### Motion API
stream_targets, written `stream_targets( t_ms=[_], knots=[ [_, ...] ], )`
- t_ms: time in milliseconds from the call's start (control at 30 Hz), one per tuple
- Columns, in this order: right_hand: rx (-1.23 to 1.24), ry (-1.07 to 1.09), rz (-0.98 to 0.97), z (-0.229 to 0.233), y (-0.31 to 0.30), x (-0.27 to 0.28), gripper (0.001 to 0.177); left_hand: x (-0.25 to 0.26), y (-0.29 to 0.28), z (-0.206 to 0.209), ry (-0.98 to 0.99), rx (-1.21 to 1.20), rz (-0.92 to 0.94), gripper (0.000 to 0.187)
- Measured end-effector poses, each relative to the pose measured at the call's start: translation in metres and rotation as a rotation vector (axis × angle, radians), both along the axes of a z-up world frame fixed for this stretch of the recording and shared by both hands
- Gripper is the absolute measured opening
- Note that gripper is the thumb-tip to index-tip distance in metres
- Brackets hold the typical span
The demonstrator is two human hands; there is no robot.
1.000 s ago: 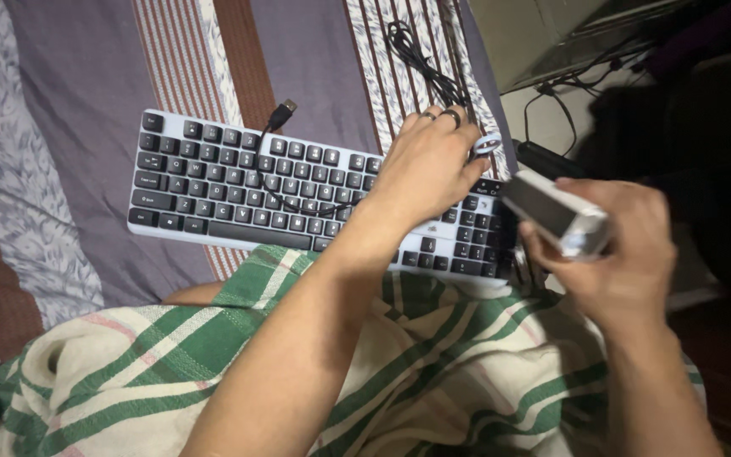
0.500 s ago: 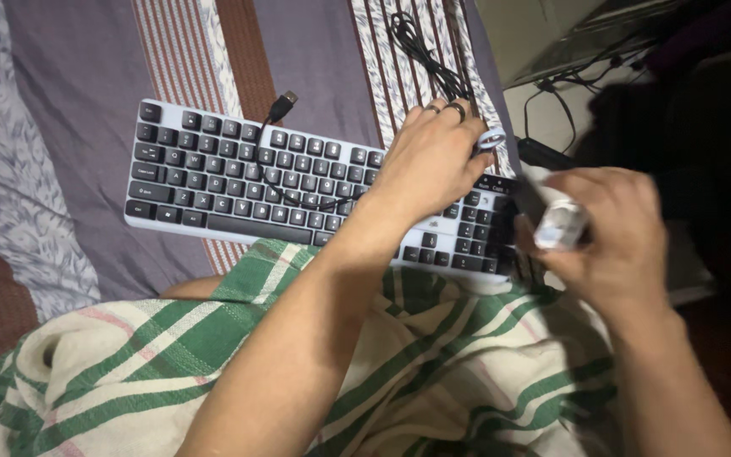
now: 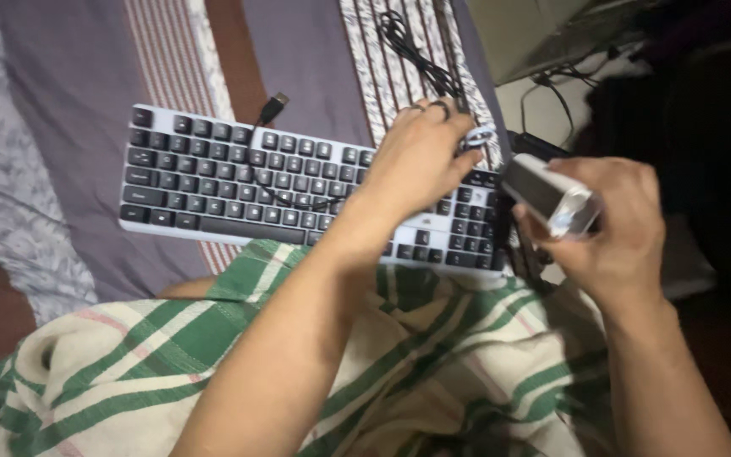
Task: The person sits on a bed with a keyboard on their lap and uses a small handheld vacuum to clean between the keys. They repeatedly move the vacuum nozzle across different sections of the keyboard, occasionally adjusting their grip and the position of the device.
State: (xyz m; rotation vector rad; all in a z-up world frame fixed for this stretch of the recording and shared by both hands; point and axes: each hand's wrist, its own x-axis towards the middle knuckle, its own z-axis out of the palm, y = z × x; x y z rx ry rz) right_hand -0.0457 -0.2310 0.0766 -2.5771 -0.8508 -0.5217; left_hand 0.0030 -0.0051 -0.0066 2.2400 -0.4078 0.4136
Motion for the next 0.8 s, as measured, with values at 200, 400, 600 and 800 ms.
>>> stream_targets(
  t_ms=[200,400,600,800],
  knots=[
    [0.071,0.015,-0.220,0.020,-0.030,-0.019,0.047,-0.007,-0.004,0.018,0.194,-0.143,-0.051,0.031],
    [0.577,0.216,-0.255,0.036,-0.055,-0.048,0.048,-0.023,-0.033,0.040,0.616,-0.709,-0.160,0.028],
    [0.762,0.177,-0.215,0.060,-0.067,-0.074,0.049,-0.044,-0.067,0.027,0.924,-1.603,-0.356,0.015],
    [0.685,0.011,-0.128,0.077,-0.067,-0.088,0.050,-0.064,-0.110,0.016,0.951,-1.757,-0.468,0.017]
  ],
)
